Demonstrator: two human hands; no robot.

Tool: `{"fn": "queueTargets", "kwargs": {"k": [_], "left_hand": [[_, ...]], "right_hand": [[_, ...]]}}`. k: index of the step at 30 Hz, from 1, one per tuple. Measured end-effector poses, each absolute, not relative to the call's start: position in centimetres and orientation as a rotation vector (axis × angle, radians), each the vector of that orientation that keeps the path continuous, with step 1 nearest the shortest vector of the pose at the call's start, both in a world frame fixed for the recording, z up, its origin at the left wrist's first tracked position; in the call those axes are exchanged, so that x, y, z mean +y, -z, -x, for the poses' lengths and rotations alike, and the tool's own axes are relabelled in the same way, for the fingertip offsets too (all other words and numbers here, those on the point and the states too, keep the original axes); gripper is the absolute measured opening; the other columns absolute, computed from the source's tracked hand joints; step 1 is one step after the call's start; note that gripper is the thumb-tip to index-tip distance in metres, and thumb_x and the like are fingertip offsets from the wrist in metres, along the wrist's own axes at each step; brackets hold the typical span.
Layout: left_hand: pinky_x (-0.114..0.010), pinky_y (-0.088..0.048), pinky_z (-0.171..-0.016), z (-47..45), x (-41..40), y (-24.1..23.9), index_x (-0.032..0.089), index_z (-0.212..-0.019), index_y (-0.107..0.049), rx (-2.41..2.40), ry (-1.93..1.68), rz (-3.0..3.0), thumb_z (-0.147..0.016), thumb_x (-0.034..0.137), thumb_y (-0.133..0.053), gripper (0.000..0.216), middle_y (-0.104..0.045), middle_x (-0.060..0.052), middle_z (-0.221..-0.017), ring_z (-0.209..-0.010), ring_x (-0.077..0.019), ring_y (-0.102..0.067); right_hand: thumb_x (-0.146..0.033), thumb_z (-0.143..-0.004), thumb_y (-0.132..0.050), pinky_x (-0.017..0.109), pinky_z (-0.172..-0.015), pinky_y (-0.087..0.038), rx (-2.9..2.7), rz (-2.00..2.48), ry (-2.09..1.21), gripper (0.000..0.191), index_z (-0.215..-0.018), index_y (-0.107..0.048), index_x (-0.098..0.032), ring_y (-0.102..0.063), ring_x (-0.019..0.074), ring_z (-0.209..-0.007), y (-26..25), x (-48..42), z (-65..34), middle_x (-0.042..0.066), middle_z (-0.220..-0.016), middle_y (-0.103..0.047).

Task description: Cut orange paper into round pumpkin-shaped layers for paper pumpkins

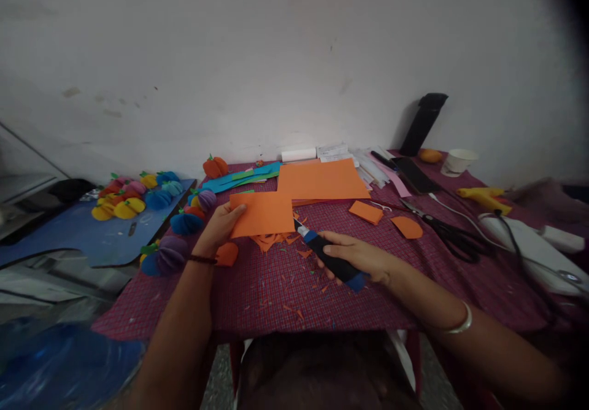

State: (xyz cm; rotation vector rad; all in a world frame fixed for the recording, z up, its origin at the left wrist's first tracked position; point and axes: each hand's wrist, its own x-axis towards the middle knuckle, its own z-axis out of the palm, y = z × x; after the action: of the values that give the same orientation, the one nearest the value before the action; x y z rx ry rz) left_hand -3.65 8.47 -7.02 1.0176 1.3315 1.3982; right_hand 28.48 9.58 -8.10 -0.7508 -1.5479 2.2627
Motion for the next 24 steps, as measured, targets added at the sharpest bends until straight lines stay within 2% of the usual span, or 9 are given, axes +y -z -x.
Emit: {"fn": "queueTargets", "kwargs": {"k": [9, 16, 24], "left_hand": [[-0.025, -0.053, -0.050, 4.3, 8.0, 6.6, 0.011, -0.099, -0.067, 1.301, -1.478, -0.946, -0.077, 0.022, -0.066, 0.024, -0.073, -0.007, -0.075, -0.059, -0.0182, -0.067], [-0.025, -0.055, -0.054, 4.7, 8.3, 6.8, 0.011, -0.100, -0.066, 1.293, -1.524, -0.875, -0.076, 0.021, -0.067, 0.025, -0.073, -0.007, -0.075, -0.067, -0.0195, -0.070], [-0.025, -0.055, -0.054, 3.5, 9.2, 7.3, 0.010, -0.094, -0.065, 1.277, -1.654, -0.787, -0.078, 0.020, -0.063, 0.019, -0.073, -0.008, -0.077, -0.072, -0.0205, -0.070]], "right_hand": [[-0.038, -0.083, -0.065, 0.021, -0.050, -0.048, -1.495, 0.710, -2.303, 0.055, -0.128, -0.042, -0.019, -0.061, 0.0111, -0.060, 8.2, 9.7, -28.8, 0.004, -0.086, -0.062], [-0.039, -0.085, -0.063, 0.020, -0.049, -0.050, -1.545, 0.728, -2.264, 0.045, -0.122, -0.046, -0.021, -0.062, 0.0103, -0.060, 7.7, 9.8, -29.3, 0.003, -0.086, -0.062], [-0.039, -0.086, -0.060, 0.020, -0.050, -0.049, -1.661, 0.659, -2.274, 0.046, -0.125, -0.046, -0.021, -0.063, 0.0108, -0.062, 8.6, 9.3, -28.7, 0.003, -0.087, -0.062]]}}
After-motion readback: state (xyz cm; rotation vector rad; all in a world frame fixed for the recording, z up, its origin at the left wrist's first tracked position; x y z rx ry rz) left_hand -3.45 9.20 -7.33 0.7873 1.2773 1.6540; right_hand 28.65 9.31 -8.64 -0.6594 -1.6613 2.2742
